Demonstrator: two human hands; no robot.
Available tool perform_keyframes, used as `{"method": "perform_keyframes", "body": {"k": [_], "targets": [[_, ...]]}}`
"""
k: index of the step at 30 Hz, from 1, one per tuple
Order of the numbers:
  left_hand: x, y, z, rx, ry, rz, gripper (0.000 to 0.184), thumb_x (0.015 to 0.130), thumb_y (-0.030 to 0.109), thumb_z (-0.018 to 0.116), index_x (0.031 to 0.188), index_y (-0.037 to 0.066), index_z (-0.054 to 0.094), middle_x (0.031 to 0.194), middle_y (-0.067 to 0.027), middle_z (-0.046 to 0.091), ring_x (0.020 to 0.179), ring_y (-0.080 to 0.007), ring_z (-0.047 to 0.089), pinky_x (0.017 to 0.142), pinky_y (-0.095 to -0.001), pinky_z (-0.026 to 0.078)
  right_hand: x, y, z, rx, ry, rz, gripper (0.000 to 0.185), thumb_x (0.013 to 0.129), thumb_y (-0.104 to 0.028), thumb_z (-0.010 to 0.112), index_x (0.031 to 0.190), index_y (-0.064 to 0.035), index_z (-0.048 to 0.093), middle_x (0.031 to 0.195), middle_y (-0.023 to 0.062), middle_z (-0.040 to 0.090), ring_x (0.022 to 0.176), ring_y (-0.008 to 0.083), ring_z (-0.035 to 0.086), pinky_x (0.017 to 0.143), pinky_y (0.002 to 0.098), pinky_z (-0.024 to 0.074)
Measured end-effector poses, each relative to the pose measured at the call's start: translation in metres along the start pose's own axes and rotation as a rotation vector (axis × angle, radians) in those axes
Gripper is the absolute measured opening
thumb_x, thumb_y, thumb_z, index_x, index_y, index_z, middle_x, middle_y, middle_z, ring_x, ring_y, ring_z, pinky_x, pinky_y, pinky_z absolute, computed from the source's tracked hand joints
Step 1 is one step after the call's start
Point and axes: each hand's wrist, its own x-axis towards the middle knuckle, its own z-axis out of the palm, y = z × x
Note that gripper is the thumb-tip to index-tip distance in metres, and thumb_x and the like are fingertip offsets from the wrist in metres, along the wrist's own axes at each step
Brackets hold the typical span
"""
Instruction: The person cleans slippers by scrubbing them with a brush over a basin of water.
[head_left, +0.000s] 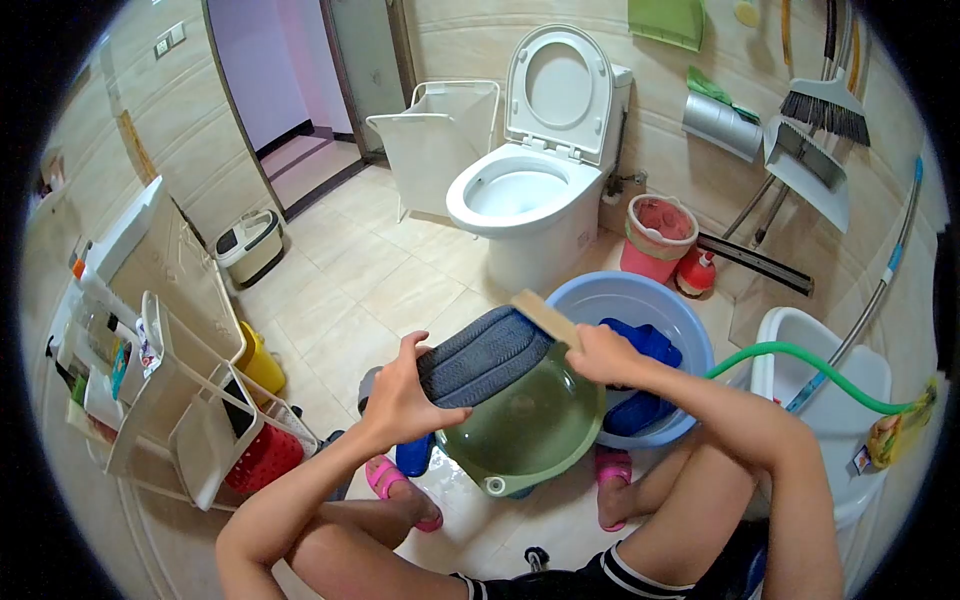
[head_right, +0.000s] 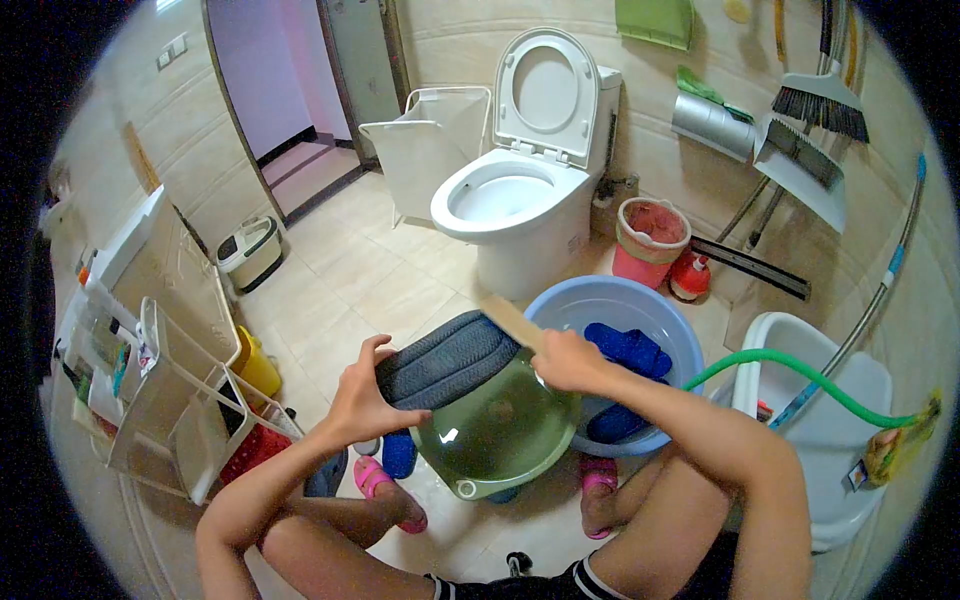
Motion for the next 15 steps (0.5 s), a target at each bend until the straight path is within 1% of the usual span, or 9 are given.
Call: {"method": "perform_keyframes", "body": {"k": [3,5,6,8,9,12,14,15], "targets": [[0.002,0.001,-0.002,-0.011,0.009,0.017,0.101,0.051,0.035,0.083,0.129,-0.006,0.033,0.105,-0.0261,0.062,0.090,-0.0383,0.064,0.083,-0.0395,0.051,0.001,0.002,-0.007,0.082,-0.027,0.063,0.037,0.078,-0.025,0.057,0.095,0.0080,0.060,0.084,0.0332,0.062,0.083,0.0463,0.063,0.074,0.0511,0.0513],[0.002,0.000,-0.002,-0.002,0.010,0.009,0.102,0.051,0.035,0.083,0.129,-0.005,0.032,0.105,-0.0262,0.062,0.090,-0.0383,0.064,0.083,-0.0394,0.051,-0.011,-0.016,-0.009,0.170,-0.088,-0.017,0.038,0.078,-0.024,0.057,0.094,0.0100,0.057,0.082,0.0334,0.062,0.082,0.0472,0.063,0.075,0.0501,0.0508],[0.002,-0.001,-0.002,0.011,0.012,0.008,0.102,0.050,0.034,0.084,0.130,-0.004,0.032,0.105,-0.0262,0.062,0.090,-0.0384,0.064,0.083,-0.0393,0.051,-0.016,-0.022,-0.007,0.172,-0.093,-0.012,0.038,0.078,-0.024,0.057,0.094,0.0100,0.057,0.082,0.0334,0.062,0.082,0.0472,0.063,0.075,0.0501,0.0508],[0.004,0.000,-0.002,0.008,0.012,0.015,0.103,0.050,0.034,0.084,0.130,-0.004,0.032,0.105,-0.0263,0.062,0.090,-0.0382,0.064,0.083,-0.0392,0.051,-0.023,-0.033,0.001,0.175,-0.065,-0.240,0.038,0.078,-0.023,0.057,0.094,0.0109,0.054,0.082,0.0332,0.062,0.081,0.0483,0.062,0.076,0.0498,0.0502],[0.004,0.000,-0.002,0.006,0.020,0.021,0.103,0.050,0.034,0.084,0.131,-0.004,0.031,0.105,-0.0263,0.062,0.090,-0.0380,0.064,0.083,-0.0392,0.051,-0.023,-0.035,0.010,0.204,-0.067,-0.276,0.037,0.078,-0.023,0.057,0.095,0.0095,0.053,0.083,0.0338,0.061,0.080,0.0484,0.061,0.077,0.0509,0.0495],[0.005,0.000,-0.002,-0.003,0.008,0.025,0.102,0.050,0.034,0.084,0.130,-0.004,0.032,0.105,-0.0265,0.062,0.090,-0.0378,0.064,0.082,-0.0392,0.051,-0.022,-0.032,0.007,0.130,-0.045,-0.207,0.036,0.078,-0.024,0.056,0.097,0.0077,0.054,0.086,0.0332,0.062,0.082,0.0479,0.061,0.079,0.0516,0.0492],[0.005,-0.003,0.002,0.003,0.005,0.043,0.101,0.050,0.034,0.084,0.130,-0.004,0.033,0.105,-0.0267,0.062,0.090,-0.0377,0.064,0.082,-0.0395,0.052,-0.011,-0.023,-0.002,-0.011,-0.102,-0.058,0.038,0.079,-0.025,0.056,0.101,0.0051,0.055,0.091,0.0291,0.064,0.087,0.0458,0.062,0.078,0.0515,0.0503],[0.005,-0.004,0.003,0.008,0.006,0.057,0.101,0.050,0.034,0.084,0.129,-0.004,0.034,0.105,-0.0269,0.062,0.090,-0.0377,0.064,0.082,-0.0397,0.052,-0.003,-0.015,-0.004,-0.006,-0.089,-0.025,0.038,0.079,-0.025,0.056,0.101,0.0059,0.055,0.091,0.0298,0.063,0.087,0.0459,0.062,0.078,0.0515,0.0502]]}}
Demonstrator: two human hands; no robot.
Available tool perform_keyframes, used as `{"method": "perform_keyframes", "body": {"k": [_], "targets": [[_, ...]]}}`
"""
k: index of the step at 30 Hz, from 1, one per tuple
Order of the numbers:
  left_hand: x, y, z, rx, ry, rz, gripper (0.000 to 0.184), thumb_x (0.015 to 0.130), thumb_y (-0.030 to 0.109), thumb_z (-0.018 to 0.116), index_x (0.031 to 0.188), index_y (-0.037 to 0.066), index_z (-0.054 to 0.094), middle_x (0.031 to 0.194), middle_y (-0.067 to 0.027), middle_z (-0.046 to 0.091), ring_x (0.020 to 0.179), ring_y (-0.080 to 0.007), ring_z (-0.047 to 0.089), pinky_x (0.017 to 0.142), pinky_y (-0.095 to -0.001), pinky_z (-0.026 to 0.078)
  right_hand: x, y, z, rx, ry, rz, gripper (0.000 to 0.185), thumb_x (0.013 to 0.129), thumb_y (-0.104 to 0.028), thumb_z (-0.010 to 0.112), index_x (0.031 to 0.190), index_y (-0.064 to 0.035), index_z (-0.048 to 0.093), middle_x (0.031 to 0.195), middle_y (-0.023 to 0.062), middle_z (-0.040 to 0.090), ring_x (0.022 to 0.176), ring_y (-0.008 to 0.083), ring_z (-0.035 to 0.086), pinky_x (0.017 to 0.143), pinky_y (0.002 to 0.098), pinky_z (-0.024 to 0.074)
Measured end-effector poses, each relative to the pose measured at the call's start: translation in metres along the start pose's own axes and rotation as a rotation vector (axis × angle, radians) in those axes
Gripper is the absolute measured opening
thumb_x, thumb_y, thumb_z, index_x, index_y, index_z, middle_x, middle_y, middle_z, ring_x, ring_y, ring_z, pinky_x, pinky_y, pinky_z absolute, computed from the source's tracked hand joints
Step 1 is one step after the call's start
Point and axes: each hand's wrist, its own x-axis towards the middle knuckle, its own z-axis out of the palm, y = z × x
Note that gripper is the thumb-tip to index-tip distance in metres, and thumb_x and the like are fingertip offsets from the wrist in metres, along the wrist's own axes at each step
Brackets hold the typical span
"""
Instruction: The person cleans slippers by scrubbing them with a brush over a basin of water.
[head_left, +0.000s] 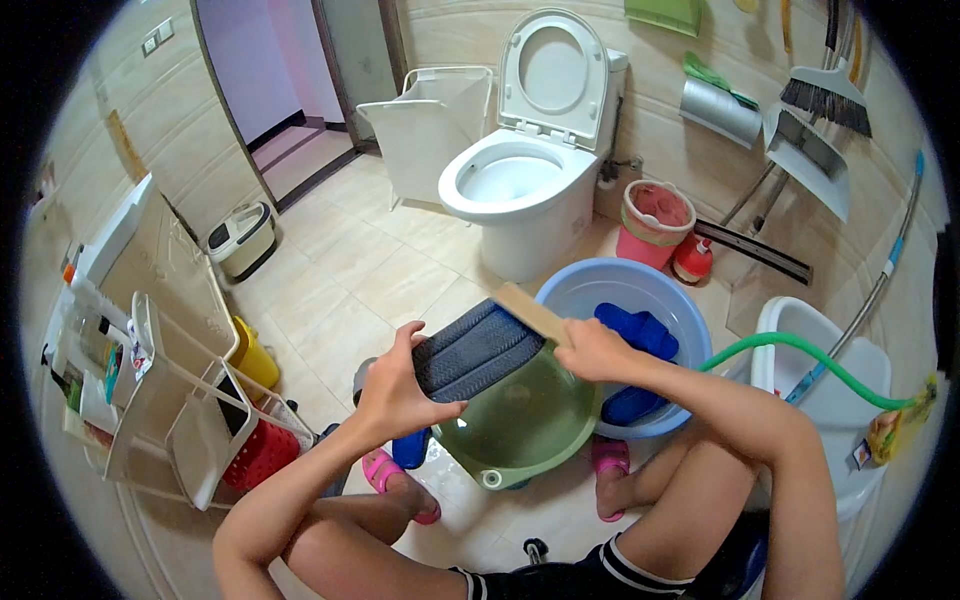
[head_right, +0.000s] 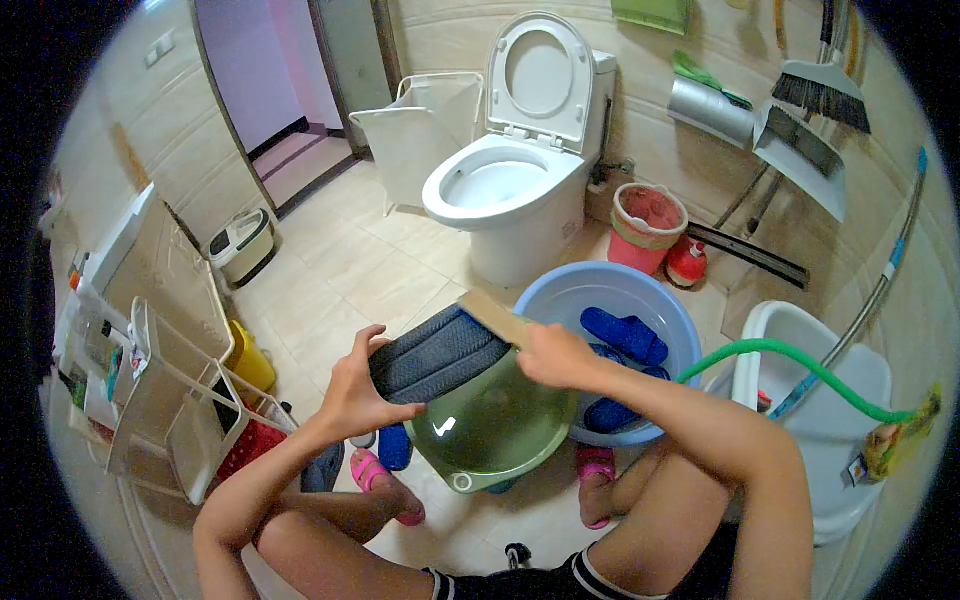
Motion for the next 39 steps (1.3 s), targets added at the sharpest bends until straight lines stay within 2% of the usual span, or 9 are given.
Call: {"method": "perform_keyframes", "body": {"k": [5,7,10,13,15,19,25,33,39], "targets": [[0.001,0.003,0.001,-0.001,-0.006,-0.007,0.100,0.051,0.034,0.084,0.129,-0.004,0.034,0.106,-0.0274,0.062,0.090,-0.0380,0.065,0.082,-0.0402,0.052,0.002,0.007,0.005,0.078,0.020,0.018,0.037,0.079,-0.023,0.056,0.099,0.0085,0.055,0.089,0.0332,0.062,0.086,0.0472,0.062,0.079,0.0517,0.0498],[0.002,0.004,0.001,0.008,-0.006,0.001,0.100,0.051,0.034,0.084,0.129,-0.005,0.034,0.105,-0.0275,0.062,0.090,-0.0380,0.065,0.082,-0.0403,0.052,-0.016,-0.019,0.008,0.186,-0.029,-0.154,0.037,0.079,-0.023,0.057,0.098,0.0092,0.053,0.086,0.0346,0.061,0.085,0.0487,0.061,0.079,0.0517,0.0494],[0.005,0.009,0.001,-0.015,-0.021,-0.018,0.100,0.051,0.034,0.083,0.129,-0.006,0.034,0.106,-0.0275,0.062,0.090,-0.0380,0.065,0.082,-0.0403,0.052,-0.031,-0.039,0.015,0.146,-0.070,-0.215,0.038,0.080,-0.024,0.057,0.100,0.0073,0.053,0.086,0.0333,0.061,0.083,0.0484,0.062,0.080,0.0514,0.0495],[0.006,0.006,0.002,-0.010,-0.023,0.000,0.100,0.051,0.034,0.083,0.129,-0.006,0.034,0.106,-0.0277,0.062,0.089,-0.0382,0.065,0.082,-0.0404,0.052,-0.020,-0.020,0.007,0.046,0.011,-0.163,0.037,0.079,-0.024,0.057,0.101,0.0062,0.053,0.087,0.0316,0.062,0.084,0.0474,0.062,0.079,0.0513,0.0502],[0.005,0.005,0.002,0.002,-0.015,-0.001,0.101,0.051,0.034,0.083,0.129,-0.006,0.034,0.107,-0.0282,0.061,0.090,-0.0384,0.065,0.082,-0.0401,0.052,-0.005,-0.007,-0.007,0.051,-0.010,0.016,0.035,0.078,-0.024,0.057,0.097,0.0062,0.057,0.086,0.0308,0.063,0.082,0.0470,0.063,0.076,0.0516,0.0515],[0.007,0.008,0.001,0.010,-0.016,-0.016,0.100,0.051,0.034,0.083,0.129,-0.006,0.034,0.108,-0.0286,0.061,0.091,-0.0386,0.064,0.082,-0.0403,0.052,0.007,0.013,-0.001,0.039,0.083,0.018,0.035,0.078,-0.023,0.057,0.096,0.0077,0.057,0.087,0.0325,0.063,0.083,0.0462,0.063,0.076,0.0513,0.0511],[0.011,0.008,0.007,0.004,-0.047,-0.022,0.100,0.051,0.034,0.083,0.129,-0.006,0.034,0.107,-0.0285,0.061,0.092,-0.0391,0.064,0.082,-0.0408,0.052,-0.032,-0.042,0.007,0.075,-0.088,-0.252,0.037,0.079,-0.023,0.059,0.097,0.0075,0.050,0.083,0.0328,0.062,0.080,0.0477,0.062,0.076,0.0531,0.0506],[0.013,0.013,0.002,-0.006,-0.030,-0.048,0.089,0.052,0.032,0.082,0.120,-0.005,0.038,0.100,-0.0276,0.062,0.087,-0.0392,0.065,0.078,-0.0408,0.052,0.009,0.019,-0.009,0.004,0.097,-0.005,0.036,0.080,-0.023,0.056,0.098,0.0077,0.056,0.088,0.0308,0.063,0.082,0.0475,0.063,0.074,0.0518,0.0520],[0.014,0.012,0.006,0.000,0.016,0.018,0.086,0.052,0.033,0.082,0.117,-0.006,0.041,0.097,-0.0265,0.063,0.086,-0.0384,0.065,0.077,-0.0400,0.052,-0.037,-0.041,0.000,0.085,-0.108,-0.243,0.038,0.080,-0.025,0.059,0.098,0.0066,0.050,0.082,0.0315,0.062,0.080,0.0495,0.062,0.076,0.0519,0.0513]]}}
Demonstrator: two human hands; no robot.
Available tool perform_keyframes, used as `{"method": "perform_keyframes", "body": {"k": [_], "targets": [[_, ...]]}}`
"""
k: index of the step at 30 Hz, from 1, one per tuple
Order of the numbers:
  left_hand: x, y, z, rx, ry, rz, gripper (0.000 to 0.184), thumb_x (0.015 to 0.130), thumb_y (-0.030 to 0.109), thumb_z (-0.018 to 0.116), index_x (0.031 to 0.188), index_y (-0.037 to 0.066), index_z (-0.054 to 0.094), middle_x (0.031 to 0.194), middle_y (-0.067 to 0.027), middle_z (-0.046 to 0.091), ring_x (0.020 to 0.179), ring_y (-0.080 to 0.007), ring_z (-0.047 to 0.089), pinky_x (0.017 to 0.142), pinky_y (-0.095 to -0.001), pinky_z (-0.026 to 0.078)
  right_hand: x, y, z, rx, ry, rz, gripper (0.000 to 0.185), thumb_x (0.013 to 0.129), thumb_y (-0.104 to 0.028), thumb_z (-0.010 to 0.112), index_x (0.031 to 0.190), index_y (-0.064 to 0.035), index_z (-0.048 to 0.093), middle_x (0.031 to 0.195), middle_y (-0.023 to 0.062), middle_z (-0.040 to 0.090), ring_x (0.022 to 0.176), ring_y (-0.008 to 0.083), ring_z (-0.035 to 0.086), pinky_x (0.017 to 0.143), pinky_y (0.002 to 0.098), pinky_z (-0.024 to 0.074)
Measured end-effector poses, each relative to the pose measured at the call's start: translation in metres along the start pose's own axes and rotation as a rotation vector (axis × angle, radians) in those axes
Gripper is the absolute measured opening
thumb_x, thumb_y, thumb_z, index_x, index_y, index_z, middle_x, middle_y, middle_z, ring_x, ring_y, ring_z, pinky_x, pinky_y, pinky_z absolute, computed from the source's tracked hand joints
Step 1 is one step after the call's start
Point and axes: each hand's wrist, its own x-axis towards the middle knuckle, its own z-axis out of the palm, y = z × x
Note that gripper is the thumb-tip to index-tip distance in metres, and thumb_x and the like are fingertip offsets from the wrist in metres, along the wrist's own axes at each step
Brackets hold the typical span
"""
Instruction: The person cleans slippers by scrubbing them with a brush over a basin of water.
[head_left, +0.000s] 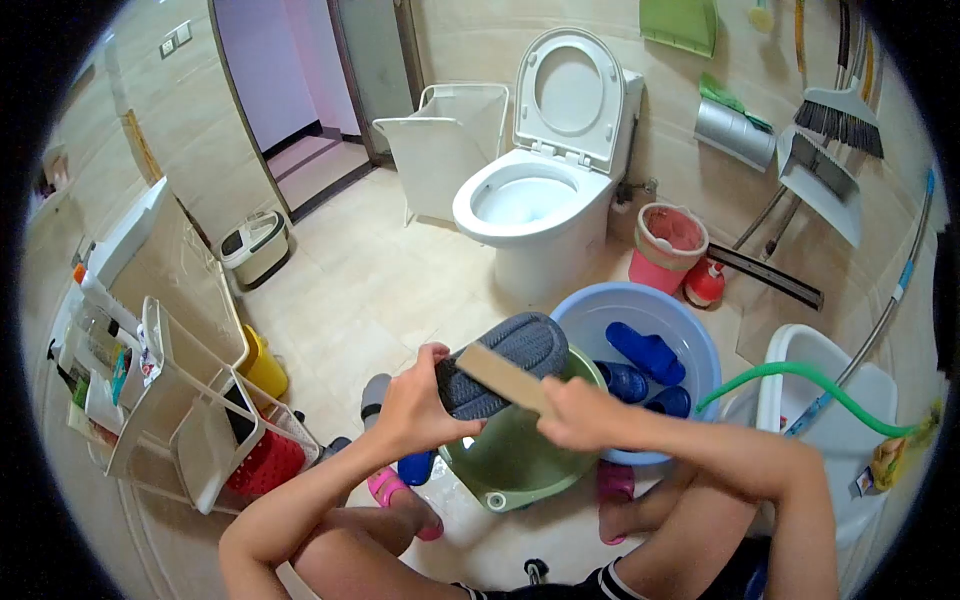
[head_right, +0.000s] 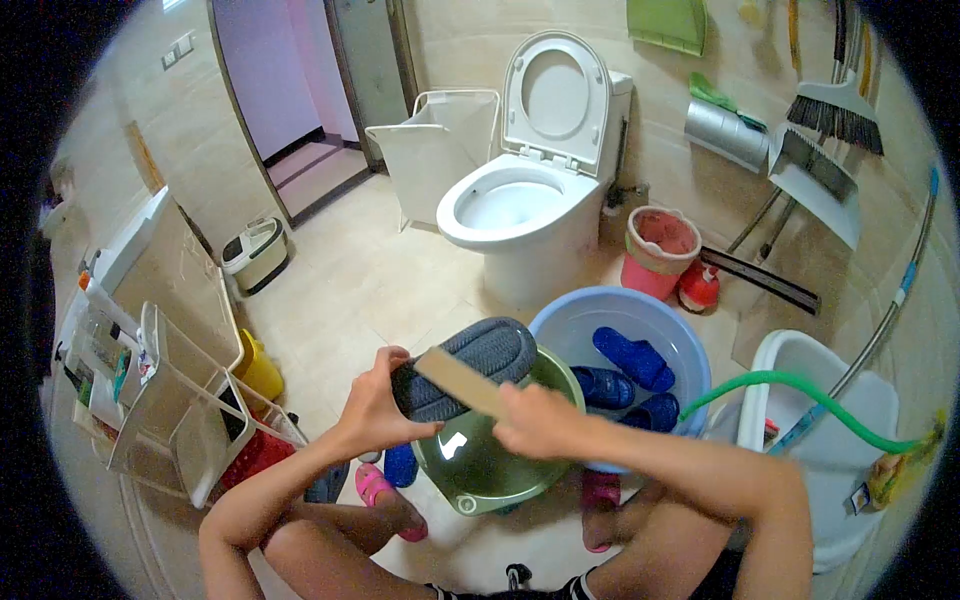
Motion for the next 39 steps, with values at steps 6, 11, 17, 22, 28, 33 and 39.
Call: {"method": "perform_keyframes", "body": {"k": [6,11,17,22,28,33,39], "targets": [[-0.003,0.003,-0.006,0.060,-0.070,-0.061,0.087,0.053,0.036,0.081,0.118,-0.006,0.041,0.097,-0.0266,0.062,0.085,-0.0389,0.065,0.077,-0.0404,0.053,0.014,0.033,-0.006,-0.119,0.122,0.155,0.036,0.079,-0.026,0.058,0.099,0.0041,0.053,0.084,0.0288,0.064,0.080,0.0461,0.063,0.075,0.0525,0.0514],[-0.006,0.002,-0.007,0.046,-0.053,-0.052,0.092,0.053,0.038,0.082,0.122,-0.004,0.038,0.103,-0.0263,0.062,0.090,-0.0379,0.065,0.081,-0.0403,0.052,0.018,0.048,-0.009,-0.044,0.142,0.178,0.037,0.080,-0.025,0.057,0.102,0.0052,0.054,0.085,0.0308,0.063,0.083,0.0461,0.063,0.076,0.0521,0.0511],[-0.007,0.013,-0.011,0.029,-0.025,-0.028,0.086,0.054,0.034,0.081,0.118,-0.003,0.038,0.095,-0.0253,0.062,0.085,-0.0385,0.065,0.075,-0.0415,0.052,-0.005,-0.001,0.013,0.003,-0.008,-0.115,0.039,0.080,-0.027,0.059,0.101,0.0034,0.047,0.081,0.0310,0.062,0.077,0.0485,0.062,0.073,0.0533,0.0505],[-0.010,0.009,-0.015,0.017,0.009,-0.068,0.083,0.055,0.034,0.080,0.117,-0.002,0.039,0.089,-0.0247,0.062,0.080,-0.0387,0.064,0.073,-0.0419,0.052,0.015,0.048,-0.009,-0.118,0.221,0.176,0.035,0.079,-0.025,0.058,0.097,0.0038,0.052,0.080,0.0311,0.062,0.078,0.0475,0.062,0.072,0.0534,0.0510],[-0.016,0.007,-0.015,0.013,0.033,-0.009,0.083,0.055,0.036,0.080,0.117,-0.002,0.039,0.087,-0.0238,0.062,0.077,-0.0388,0.065,0.071,-0.0428,0.052,-0.004,0.016,0.005,-0.018,0.121,0.011,0.037,0.079,-0.027,0.058,0.094,0.0055,0.048,0.078,0.0339,0.060,0.078,0.0507,0.060,0.072,0.0550,0.0487],[-0.017,0.007,-0.012,0.048,-0.011,-0.021,0.083,0.056,0.037,0.080,0.117,-0.002,0.039,0.085,-0.0231,0.062,0.077,-0.0384,0.065,0.071,-0.0424,0.052,-0.004,0.017,0.007,-0.141,0.100,0.052,0.038,0.080,-0.029,0.059,0.097,0.0028,0.047,0.081,0.0315,0.061,0.079,0.0492,0.061,0.075,0.0548,0.0493],[-0.017,0.006,-0.013,0.019,0.024,-0.009,0.082,0.056,0.036,0.080,0.116,-0.002,0.039,0.085,-0.0229,0.062,0.076,-0.0383,0.065,0.070,-0.0425,0.052,0.018,0.079,-0.016,-0.085,0.297,0.267,0.036,0.078,-0.024,0.057,0.097,0.0066,0.057,0.087,0.0326,0.062,0.085,0.0472,0.062,0.077,0.0531,0.0503]]}}
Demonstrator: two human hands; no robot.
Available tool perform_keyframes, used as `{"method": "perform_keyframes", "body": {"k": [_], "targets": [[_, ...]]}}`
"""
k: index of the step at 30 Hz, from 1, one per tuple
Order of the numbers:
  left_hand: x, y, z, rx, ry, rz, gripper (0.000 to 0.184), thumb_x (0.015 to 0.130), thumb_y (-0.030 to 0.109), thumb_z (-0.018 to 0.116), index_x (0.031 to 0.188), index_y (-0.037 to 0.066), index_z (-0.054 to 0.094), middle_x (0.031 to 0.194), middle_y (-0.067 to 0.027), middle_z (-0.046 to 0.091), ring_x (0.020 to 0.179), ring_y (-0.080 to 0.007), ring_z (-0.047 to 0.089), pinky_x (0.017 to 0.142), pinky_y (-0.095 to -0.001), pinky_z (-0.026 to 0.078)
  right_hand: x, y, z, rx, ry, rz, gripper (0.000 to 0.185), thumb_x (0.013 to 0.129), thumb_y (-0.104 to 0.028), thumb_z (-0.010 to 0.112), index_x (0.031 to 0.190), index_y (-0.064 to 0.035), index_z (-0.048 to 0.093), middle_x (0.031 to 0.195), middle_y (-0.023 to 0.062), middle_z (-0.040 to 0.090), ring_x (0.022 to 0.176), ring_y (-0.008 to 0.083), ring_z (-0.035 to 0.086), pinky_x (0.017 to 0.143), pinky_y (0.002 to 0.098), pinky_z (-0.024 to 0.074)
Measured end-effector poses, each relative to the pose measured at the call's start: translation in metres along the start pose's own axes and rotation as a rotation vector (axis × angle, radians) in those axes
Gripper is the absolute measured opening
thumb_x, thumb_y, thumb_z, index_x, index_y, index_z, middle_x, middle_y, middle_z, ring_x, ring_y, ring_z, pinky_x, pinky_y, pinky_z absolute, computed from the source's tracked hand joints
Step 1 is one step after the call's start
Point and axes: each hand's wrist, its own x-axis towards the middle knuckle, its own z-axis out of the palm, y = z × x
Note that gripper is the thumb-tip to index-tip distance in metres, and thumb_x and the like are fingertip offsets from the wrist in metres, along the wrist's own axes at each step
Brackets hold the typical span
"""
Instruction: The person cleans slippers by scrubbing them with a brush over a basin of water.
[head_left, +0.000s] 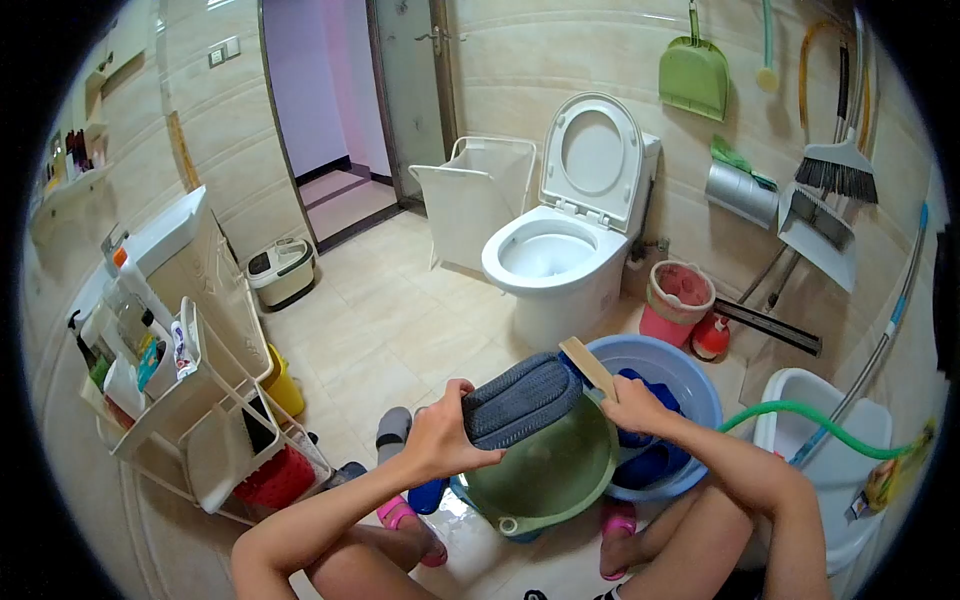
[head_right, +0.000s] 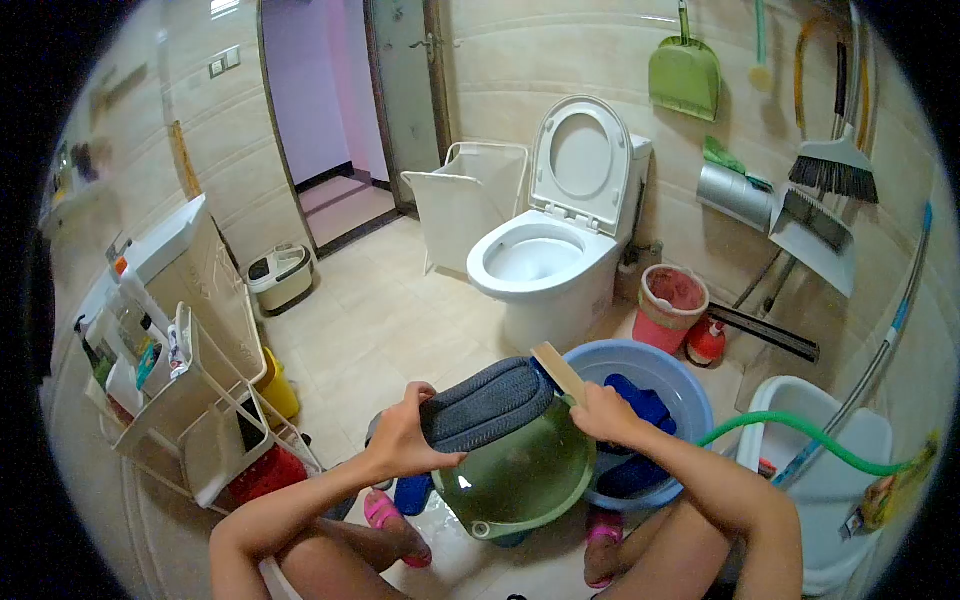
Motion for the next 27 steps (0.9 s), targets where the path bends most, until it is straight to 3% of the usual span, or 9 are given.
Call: {"method": "perform_keyframes", "body": {"k": [7,9,12,15,19,20,23,27], "targets": [[0.008,0.004,0.000,0.005,0.000,-0.009,0.080,0.056,0.034,0.081,0.115,-0.002,0.040,0.085,-0.0232,0.062,0.078,-0.0373,0.065,0.071,-0.0410,0.052,-0.039,-0.056,0.014,0.190,-0.223,-0.241,0.040,0.080,-0.026,0.057,0.099,0.0078,0.049,0.088,0.0347,0.061,0.086,0.0503,0.060,0.080,0.0533,0.0480],[0.010,0.004,0.000,-0.007,0.015,0.005,0.080,0.056,0.034,0.081,0.115,-0.002,0.041,0.085,-0.0228,0.062,0.078,-0.0373,0.065,0.071,-0.0411,0.052,-0.043,-0.060,0.014,0.269,-0.200,-0.235,0.039,0.080,-0.026,0.057,0.098,0.0071,0.050,0.089,0.0347,0.061,0.086,0.0498,0.060,0.081,0.0542,0.0475],[0.012,0.007,-0.002,-0.004,0.009,-0.016,0.079,0.056,0.034,0.081,0.115,-0.002,0.042,0.086,-0.0226,0.062,0.078,-0.0373,0.065,0.072,-0.0414,0.052,-0.029,-0.050,0.000,0.062,-0.116,-0.185,0.038,0.080,-0.026,0.057,0.098,0.0063,0.053,0.085,0.0319,0.062,0.082,0.0481,0.062,0.076,0.0527,0.0502],[0.010,0.003,0.003,0.016,-0.004,-0.024,0.080,0.055,0.035,0.081,0.115,-0.002,0.042,0.090,-0.0232,0.062,0.081,-0.0373,0.065,0.073,-0.0415,0.052,-0.004,-0.020,-0.007,0.129,-0.138,-0.001,0.038,0.079,-0.027,0.056,0.098,0.0065,0.056,0.087,0.0307,0.063,0.081,0.0470,0.063,0.074,0.0508,0.0516],[0.015,0.008,0.005,0.028,-0.023,-0.007,0.083,0.055,0.035,0.082,0.117,-0.003,0.042,0.095,-0.0248,0.062,0.085,-0.0369,0.065,0.076,-0.0410,0.052,-0.024,-0.041,-0.008,0.249,-0.154,-0.113,0.040,0.079,-0.025,0.055,0.099,0.0098,0.053,0.086,0.0324,0.062,0.082,0.0490,0.061,0.076,0.0523,0.0493],[0.018,0.005,0.008,-0.011,-0.010,0.011,0.083,0.055,0.035,0.082,0.117,-0.002,0.042,0.094,-0.0243,0.063,0.084,-0.0368,0.065,0.076,-0.0403,0.053,-0.021,-0.034,0.009,0.185,-0.138,-0.259,0.037,0.079,-0.024,0.055,0.097,0.0088,0.051,0.087,0.0340,0.061,0.083,0.0498,0.060,0.078,0.0517,0.0487],[0.020,0.007,0.011,-0.031,-0.034,0.009,0.083,0.054,0.035,0.082,0.117,-0.002,0.042,0.091,-0.0240,0.063,0.081,-0.0363,0.066,0.074,-0.0396,0.053,-0.037,-0.060,-0.001,0.166,-0.280,-0.211,0.036,0.080,-0.024,0.055,0.097,0.0073,0.050,0.087,0.0351,0.060,0.084,0.0497,0.060,0.078,0.0533,0.0482],[0.022,0.008,0.016,-0.019,-0.063,-0.020,0.083,0.054,0.035,0.082,0.116,-0.002,0.041,0.089,-0.0236,0.063,0.078,-0.0357,0.066,0.072,-0.0392,0.053,-0.011,-0.030,-0.007,0.077,-0.154,-0.110,0.036,0.079,-0.022,0.057,0.099,0.0066,0.052,0.089,0.0344,0.061,0.086,0.0493,0.061,0.077,0.0532,0.0492]]}}
